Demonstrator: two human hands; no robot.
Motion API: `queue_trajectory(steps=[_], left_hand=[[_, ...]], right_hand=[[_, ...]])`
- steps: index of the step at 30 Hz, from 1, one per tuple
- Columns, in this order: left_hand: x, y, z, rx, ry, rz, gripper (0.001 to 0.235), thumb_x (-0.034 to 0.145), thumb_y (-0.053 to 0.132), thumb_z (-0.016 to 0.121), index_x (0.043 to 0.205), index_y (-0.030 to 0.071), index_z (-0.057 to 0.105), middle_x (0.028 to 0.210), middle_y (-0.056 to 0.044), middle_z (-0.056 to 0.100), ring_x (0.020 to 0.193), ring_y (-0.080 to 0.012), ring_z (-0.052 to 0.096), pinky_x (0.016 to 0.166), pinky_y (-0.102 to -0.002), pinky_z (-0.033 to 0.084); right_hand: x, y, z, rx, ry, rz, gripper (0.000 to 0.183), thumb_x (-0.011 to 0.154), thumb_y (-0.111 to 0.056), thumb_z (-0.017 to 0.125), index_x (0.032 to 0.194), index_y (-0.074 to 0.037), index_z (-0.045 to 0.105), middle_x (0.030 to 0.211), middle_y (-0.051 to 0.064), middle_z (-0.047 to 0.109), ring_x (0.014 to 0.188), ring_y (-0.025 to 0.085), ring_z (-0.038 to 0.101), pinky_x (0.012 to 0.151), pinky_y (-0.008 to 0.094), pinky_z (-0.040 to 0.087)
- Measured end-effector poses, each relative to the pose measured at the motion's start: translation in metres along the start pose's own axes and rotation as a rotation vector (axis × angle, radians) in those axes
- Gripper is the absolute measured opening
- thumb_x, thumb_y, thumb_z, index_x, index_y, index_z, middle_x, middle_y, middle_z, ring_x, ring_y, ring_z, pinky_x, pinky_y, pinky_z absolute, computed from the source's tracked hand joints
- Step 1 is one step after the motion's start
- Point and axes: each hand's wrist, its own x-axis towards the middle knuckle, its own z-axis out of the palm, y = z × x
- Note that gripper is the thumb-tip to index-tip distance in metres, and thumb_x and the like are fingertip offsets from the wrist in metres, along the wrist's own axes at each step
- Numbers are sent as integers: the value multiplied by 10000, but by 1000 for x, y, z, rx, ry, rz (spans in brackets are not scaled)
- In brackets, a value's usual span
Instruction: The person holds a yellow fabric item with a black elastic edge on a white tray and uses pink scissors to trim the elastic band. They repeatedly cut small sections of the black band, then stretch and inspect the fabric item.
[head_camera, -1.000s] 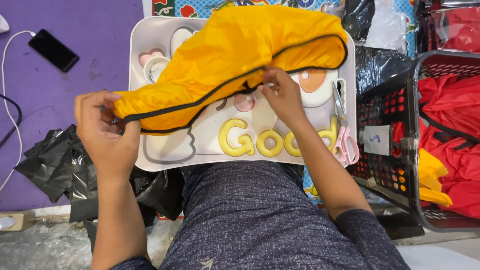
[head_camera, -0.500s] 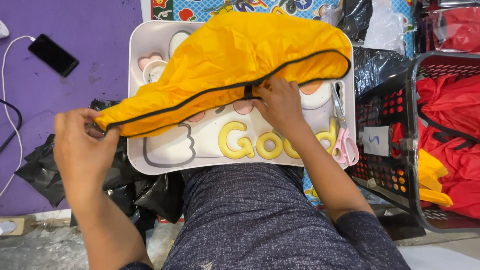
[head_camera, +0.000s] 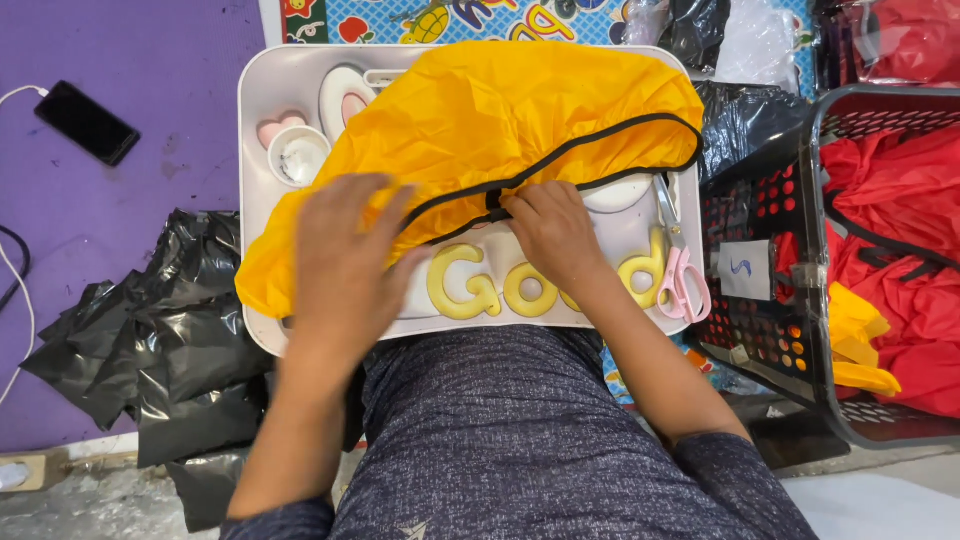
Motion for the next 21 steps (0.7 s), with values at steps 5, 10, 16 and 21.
queue_trajectory(steps=[5, 10, 16, 21], left_hand=[[41, -16, 115, -4, 93, 267, 458, 793, 100, 845, 1225, 175, 716, 1172, -74, 630, 1142, -321, 597, 968, -490, 450], [66, -55, 137, 46, 180, 321, 245, 788, 20, 806, 979, 171, 774, 940, -6, 637, 863, -221, 606, 779, -373, 481], [67, -57, 93, -81, 149, 305, 348, 799, -156, 617, 1034, 65, 745, 1137, -91, 587, 1080, -346, 591, 805, -415, 501], [49, -43, 95, 137, 19, 421, 432, 738, 103, 817, 1153, 203, 754, 1230, -25, 635, 1199, -301, 530, 943, -471, 408]], right_hand=[[-18, 15, 18, -50, -6, -29, 117, 957, -186, 717, 1050, -123, 686, 889, 44, 591, 879, 249, 625, 811, 374, 473], [-20, 16, 15, -19, 10, -67, 86, 995, -180, 669, 1045, -125, 714, 868, 56, 625, 852, 257, 627, 786, 388, 481], [-17, 8, 15, -54, -39, -48, 165, 1042, -169, 596, 1107, -172, 748, 874, 37, 572, 816, 240, 573, 744, 372, 419], [-25, 3, 13, -83, -208, 53, 222, 1042, -187, 568, 1231, -129, 668, 946, 51, 587, 904, 249, 607, 847, 393, 426]])
